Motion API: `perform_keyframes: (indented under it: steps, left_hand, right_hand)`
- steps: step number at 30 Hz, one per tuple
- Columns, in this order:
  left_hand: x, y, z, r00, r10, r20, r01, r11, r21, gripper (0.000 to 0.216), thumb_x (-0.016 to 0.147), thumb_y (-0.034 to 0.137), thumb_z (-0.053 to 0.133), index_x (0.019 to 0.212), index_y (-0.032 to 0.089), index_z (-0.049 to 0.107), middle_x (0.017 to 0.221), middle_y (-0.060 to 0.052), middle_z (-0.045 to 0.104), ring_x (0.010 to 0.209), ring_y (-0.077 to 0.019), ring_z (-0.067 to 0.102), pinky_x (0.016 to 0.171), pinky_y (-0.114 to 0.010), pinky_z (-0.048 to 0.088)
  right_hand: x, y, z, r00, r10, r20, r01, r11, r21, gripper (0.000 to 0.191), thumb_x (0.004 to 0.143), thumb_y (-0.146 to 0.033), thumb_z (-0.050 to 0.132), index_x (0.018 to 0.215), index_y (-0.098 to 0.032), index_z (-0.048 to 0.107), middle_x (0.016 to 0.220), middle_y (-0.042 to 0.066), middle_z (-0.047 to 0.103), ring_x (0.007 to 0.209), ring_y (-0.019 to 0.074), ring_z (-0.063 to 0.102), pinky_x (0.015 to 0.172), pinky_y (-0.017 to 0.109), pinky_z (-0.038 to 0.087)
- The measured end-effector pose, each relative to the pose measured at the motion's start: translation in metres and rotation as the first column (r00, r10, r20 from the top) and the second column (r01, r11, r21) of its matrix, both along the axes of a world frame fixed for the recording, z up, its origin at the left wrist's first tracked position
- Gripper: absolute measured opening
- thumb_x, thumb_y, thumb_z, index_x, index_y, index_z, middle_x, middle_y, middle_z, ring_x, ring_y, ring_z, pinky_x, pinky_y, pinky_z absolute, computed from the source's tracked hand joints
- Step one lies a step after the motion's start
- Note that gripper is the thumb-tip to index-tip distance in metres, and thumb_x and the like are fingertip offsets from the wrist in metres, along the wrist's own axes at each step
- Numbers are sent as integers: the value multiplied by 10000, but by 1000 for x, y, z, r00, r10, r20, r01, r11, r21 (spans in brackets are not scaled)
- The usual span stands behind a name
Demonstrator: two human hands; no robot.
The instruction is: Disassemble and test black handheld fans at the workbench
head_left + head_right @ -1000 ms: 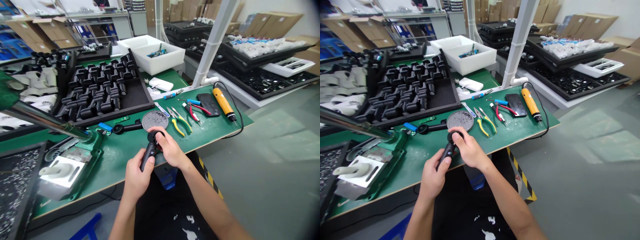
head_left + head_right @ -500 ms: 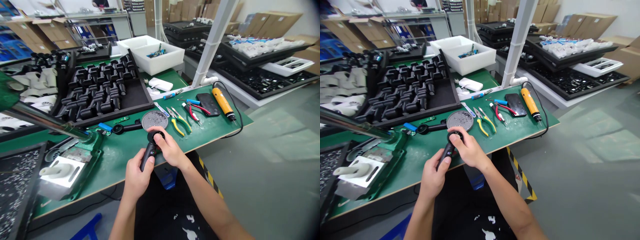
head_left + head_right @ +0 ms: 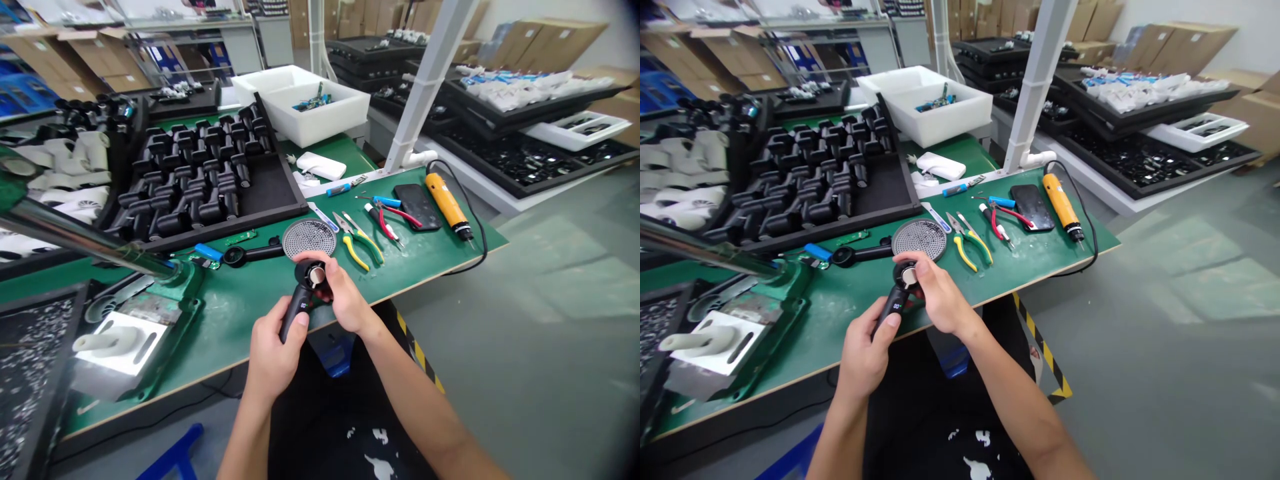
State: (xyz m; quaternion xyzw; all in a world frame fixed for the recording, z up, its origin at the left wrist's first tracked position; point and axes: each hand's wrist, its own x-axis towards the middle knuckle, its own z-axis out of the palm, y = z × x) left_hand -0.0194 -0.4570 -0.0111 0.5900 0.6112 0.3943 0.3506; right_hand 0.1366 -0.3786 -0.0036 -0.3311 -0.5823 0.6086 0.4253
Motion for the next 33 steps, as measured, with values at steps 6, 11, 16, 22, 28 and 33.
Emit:
perform_keyframes:
  steps: [6,11,16,22,28,33]
  left_hand:
    - [1,0,1,1000,-1,12,1,1000,-10,301,1009,455,549,967,167,630,632,54,423,565,-122,369,534,-254,273]
    - [1,-1,1,1000,2,6,-2,1000,-4,305,1012,456,548,951,167,625,638,52,422,570,-122,371,538,-256,274]
    - [1,0,1,1000,1,14,-1,1000,-6,311,1019,461,544,960,168,626,640,53,420,574,-123,369,541,-261,273]
    - [1,0,0,1000,-8,23,7,1000,11,300,1021,455,550,933,173,600,647,56,416,577,-120,365,541,-262,269]
    - [1,0,0,1000,1,8,-1,1000,16,299,1020,450,545,918,174,599,639,58,415,569,-118,362,536,-262,267]
    - [0,0,-1,1000,3,17,-3,1000,10,299,1019,460,553,947,175,610,637,60,417,564,-117,361,537,-261,270]
  right_hand:
    - [-2,2,-2,997,-31,64,29,999,41,433,1088,-596,401,1270,-274,626,1117,53,620,861,182,550,696,289,467]
    - [-2,2,-3,998,-24,59,22,999,31,400,1098,-560,401,1278,-281,624,1123,44,612,869,172,545,702,278,458]
    - [-1,1,-1,997,-25,77,22,999,41,420,1095,-573,396,1288,-275,621,1119,50,619,879,182,555,714,289,470]
    - [0,1,-1,999,-13,46,10,998,65,392,1089,-562,439,1292,-279,619,1086,35,620,868,170,549,722,282,464]
    - [-1,2,-3,999,-18,49,15,999,52,366,1093,-530,448,1289,-273,620,1172,41,623,923,172,574,753,280,478]
    - [0,2,-3,998,-16,58,12,998,58,369,1097,-530,435,1293,-277,618,1179,42,623,931,176,577,780,291,491]
